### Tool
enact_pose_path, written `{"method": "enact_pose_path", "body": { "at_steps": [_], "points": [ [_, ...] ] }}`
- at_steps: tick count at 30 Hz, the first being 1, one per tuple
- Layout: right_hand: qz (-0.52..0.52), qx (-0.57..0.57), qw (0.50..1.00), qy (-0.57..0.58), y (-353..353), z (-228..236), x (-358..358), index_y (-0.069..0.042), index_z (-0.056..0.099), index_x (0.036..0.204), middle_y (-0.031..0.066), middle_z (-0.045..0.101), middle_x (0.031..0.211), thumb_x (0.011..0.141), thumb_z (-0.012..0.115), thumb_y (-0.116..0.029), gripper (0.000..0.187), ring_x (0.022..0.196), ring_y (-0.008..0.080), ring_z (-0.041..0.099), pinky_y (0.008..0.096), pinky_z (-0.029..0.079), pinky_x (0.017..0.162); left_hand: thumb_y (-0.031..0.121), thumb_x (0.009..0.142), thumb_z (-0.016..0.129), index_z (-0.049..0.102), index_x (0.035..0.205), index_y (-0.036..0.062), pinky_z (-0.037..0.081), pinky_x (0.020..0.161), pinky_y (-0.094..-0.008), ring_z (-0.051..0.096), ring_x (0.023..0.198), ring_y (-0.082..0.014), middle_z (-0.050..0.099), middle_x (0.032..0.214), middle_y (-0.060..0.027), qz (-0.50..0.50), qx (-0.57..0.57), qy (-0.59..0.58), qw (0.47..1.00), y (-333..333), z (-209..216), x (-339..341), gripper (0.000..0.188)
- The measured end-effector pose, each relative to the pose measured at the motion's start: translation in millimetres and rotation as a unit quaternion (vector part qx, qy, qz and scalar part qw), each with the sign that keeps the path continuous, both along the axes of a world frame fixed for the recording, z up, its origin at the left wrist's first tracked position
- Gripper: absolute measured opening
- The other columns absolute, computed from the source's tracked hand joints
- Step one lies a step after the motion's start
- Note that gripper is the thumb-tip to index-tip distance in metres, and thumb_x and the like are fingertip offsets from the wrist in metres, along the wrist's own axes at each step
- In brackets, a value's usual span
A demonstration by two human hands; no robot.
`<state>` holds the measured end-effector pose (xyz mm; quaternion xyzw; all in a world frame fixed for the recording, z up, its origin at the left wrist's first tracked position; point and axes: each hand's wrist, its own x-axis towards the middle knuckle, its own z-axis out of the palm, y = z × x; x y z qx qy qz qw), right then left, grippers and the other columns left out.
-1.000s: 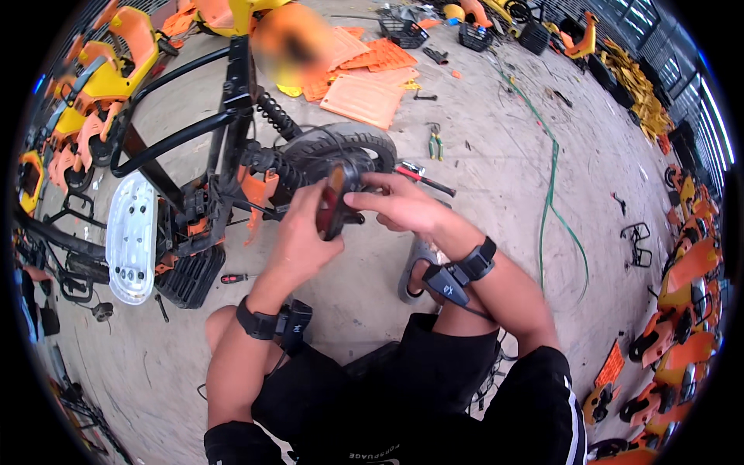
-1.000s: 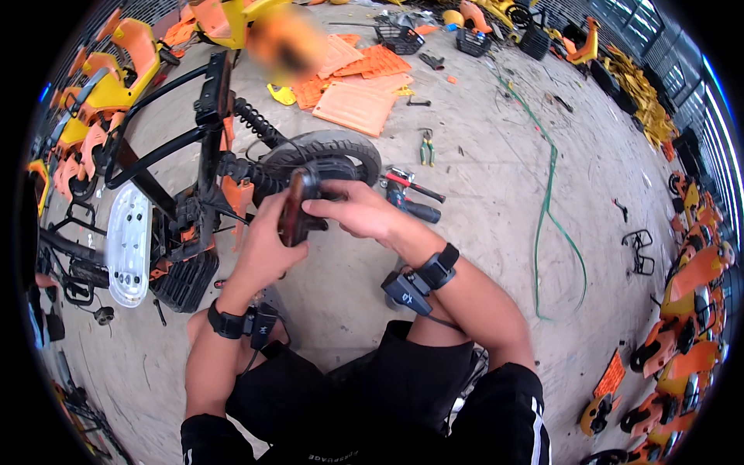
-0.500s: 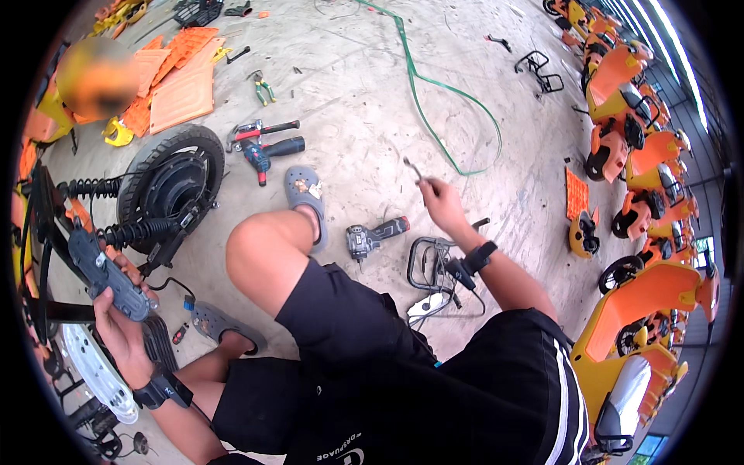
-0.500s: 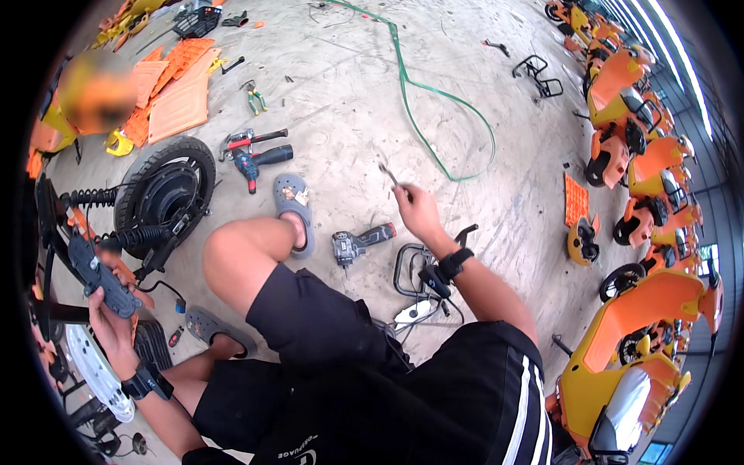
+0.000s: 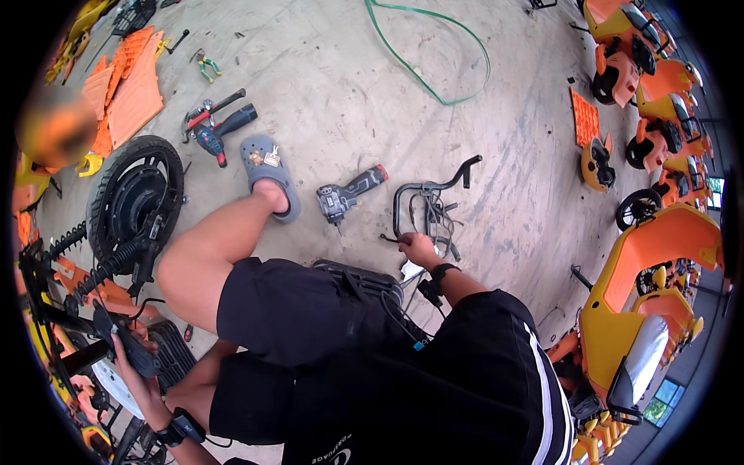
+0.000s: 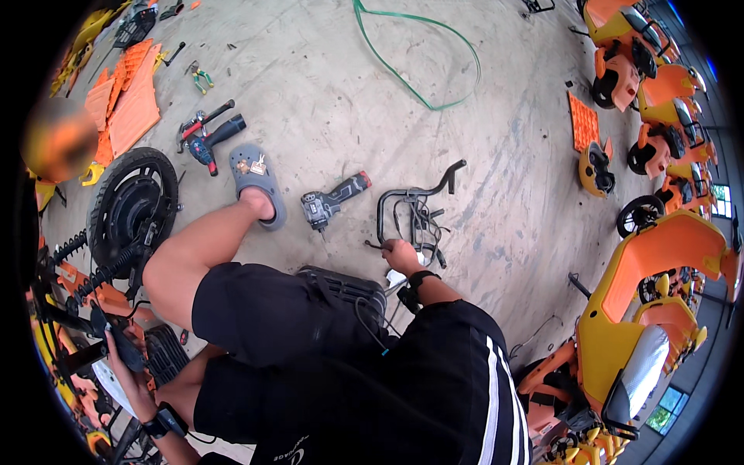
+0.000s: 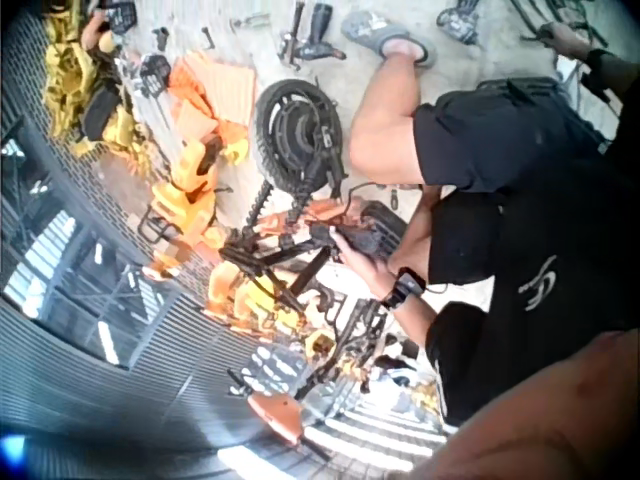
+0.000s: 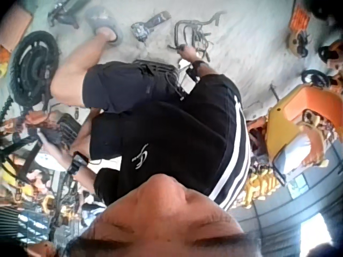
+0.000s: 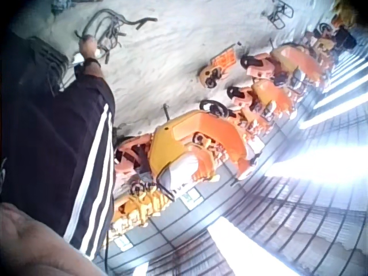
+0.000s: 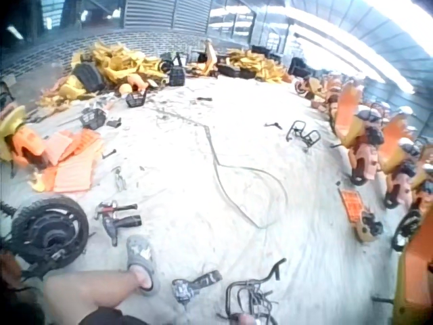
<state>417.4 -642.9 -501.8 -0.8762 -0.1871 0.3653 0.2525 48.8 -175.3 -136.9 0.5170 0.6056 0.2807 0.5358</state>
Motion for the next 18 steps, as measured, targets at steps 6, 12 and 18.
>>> {"method": "enact_pose_path", "body": {
  "at_steps": [6,12,18],
  "points": [
    [-0.202,0.079,0.958,0.187,17.1,22.0,11.0,-0.001,0.068,0.111,0.009,0.074,0.087,0.087,0.063,-0.019,0.03,0.067,0.0138,0.066,0.0292,0.052,0.06,0.045,0.1,0.049,0.054,0.125,0.0041,0.049,0.06,-0.0255,0.063,0.066,-0.016,0.067,0.092,-0.0085,0.017,-0.035,0.022,0.999,-28.4,-10.2,-23.0,0.048],
    [-0.381,0.177,0.868,0.264,51.1,31.3,37.7,0.003,0.058,0.123,0.0074,0.071,0.096,0.092,0.061,-0.014,0.036,0.066,0.0109,0.062,0.0255,0.05,0.054,0.043,0.101,0.048,0.052,0.131,0.0078,0.045,0.064,-0.0223,0.059,0.07,-0.012,0.066,0.094,-0.0045,0.028,-0.054,-0.045,0.997,-47.6,0.3,-19.9,0.046],
    [-0.371,0.159,0.9,0.165,50.9,18.9,43.0,0.005,0.059,0.121,0.0097,0.071,0.092,0.089,0.064,-0.01,0.036,0.06,0.0117,0.063,0.0249,0.047,0.047,0.041,0.101,0.048,0.052,0.131,0.0087,0.044,0.061,-0.0203,0.058,0.069,-0.0104,0.065,0.09,-0.0029,0.053,-0.041,-0.07,0.995,-57.4,-4.3,-35.2,0.044]
  ]
}}
